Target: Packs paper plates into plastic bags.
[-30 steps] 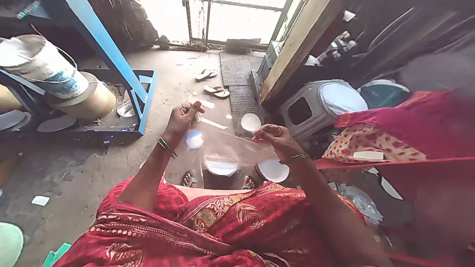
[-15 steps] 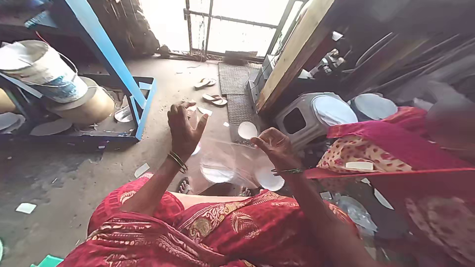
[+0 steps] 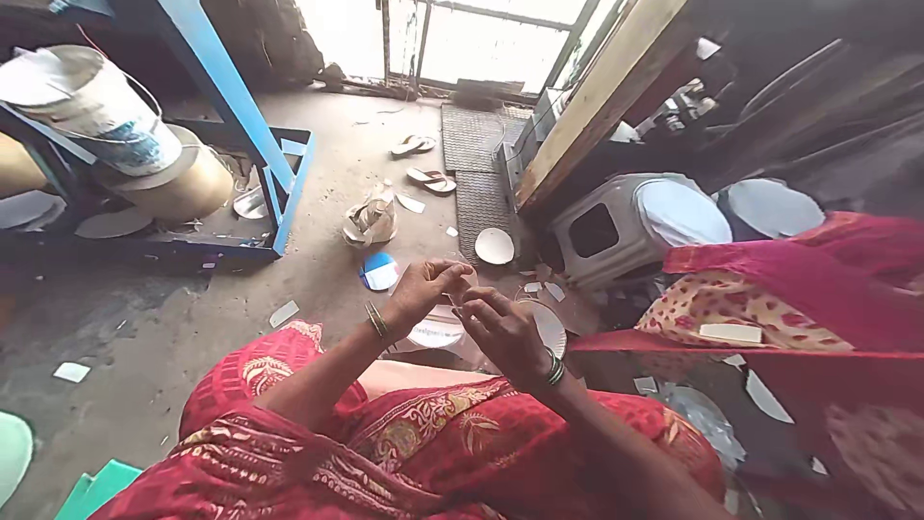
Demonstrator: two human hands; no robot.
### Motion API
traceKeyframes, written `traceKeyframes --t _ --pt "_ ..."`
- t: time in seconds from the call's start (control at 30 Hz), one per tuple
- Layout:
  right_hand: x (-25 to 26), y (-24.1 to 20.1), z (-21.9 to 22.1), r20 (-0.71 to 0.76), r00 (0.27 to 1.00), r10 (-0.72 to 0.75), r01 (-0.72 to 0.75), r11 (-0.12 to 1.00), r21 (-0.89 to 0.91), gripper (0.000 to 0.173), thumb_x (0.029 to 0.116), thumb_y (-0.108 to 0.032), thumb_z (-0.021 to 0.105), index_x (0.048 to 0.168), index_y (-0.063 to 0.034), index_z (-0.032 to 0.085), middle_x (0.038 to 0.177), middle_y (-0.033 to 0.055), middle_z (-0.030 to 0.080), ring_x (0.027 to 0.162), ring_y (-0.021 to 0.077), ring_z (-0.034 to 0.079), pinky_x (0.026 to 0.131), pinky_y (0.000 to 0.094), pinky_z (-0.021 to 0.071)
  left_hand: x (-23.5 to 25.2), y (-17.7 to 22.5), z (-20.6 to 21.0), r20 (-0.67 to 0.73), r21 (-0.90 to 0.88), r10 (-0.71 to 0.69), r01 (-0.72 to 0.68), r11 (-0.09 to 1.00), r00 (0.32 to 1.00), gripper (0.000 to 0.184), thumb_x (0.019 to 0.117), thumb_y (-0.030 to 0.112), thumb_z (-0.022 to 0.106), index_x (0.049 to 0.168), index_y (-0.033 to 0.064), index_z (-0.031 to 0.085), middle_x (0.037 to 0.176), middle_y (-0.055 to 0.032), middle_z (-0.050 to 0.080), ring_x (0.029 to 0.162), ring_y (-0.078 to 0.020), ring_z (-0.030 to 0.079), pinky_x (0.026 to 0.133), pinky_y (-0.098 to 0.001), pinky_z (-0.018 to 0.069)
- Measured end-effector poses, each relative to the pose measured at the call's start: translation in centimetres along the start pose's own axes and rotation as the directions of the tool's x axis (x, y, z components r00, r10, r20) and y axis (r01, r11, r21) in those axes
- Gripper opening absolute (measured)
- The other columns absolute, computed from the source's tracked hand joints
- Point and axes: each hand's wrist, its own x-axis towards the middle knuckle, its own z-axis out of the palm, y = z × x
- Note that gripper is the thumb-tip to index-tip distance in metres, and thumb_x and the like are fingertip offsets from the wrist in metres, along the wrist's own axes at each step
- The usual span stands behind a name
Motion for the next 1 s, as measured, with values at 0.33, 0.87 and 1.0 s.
traceKeyframes --t 0.33,0.87,1.0 --pt "1.2 -0.3 -1.9 -0.033 0.976 0.215 -0.189 0.912 0.365 0.029 0.0979 -0.030 0.069 0.104 -0.0014 0.068 0.104 0.0103 0.072 0.093 0.0113 0.070 0.083 0.0263 0.0605 -0.8 0.4 -2.1 0.006 0.067 0.161 -0.161 0.985 0.987 0.011 0.0998 0.006 0.064 0.104 -0.0025 0.070 0.086 -0.0055 0.075 0.078 -0.0112 0.074 0.078 -0.0280 0.0629" --pt "2.3 -3.4 -2.1 0.115 0.921 0.372 -0.346 0.646 0.681 0.067 0.0854 -0.022 0.083 0.139 -0.0057 0.047 0.111 0.0006 0.069 0.101 0.0075 0.070 0.090 0.0276 0.0611 -4.8 1.7 -0.4 0.109 0.029 0.386 -0.391 0.920 0.916 0.015 0.0940 0.009 0.072 0.103 0.0032 0.062 0.092 0.0017 0.070 0.086 -0.0046 0.068 0.080 -0.0231 0.0586" --pt "2.7 -4.7 -4.4 0.000 0.954 0.299 -0.216 0.691 0.690 0.080 0.0819 -0.024 0.088 0.147 -0.0242 0.041 0.128 -0.0058 0.064 0.111 0.0077 0.067 0.096 0.0255 0.0590 -6.5 2.4 0.9 0.152 -0.112 0.540 -0.529 0.841 0.828 0.029 0.0931 -0.002 0.069 0.118 -0.0040 0.056 0.107 -0.0038 0.069 0.098 -0.0092 0.069 0.089 -0.0266 0.0603"
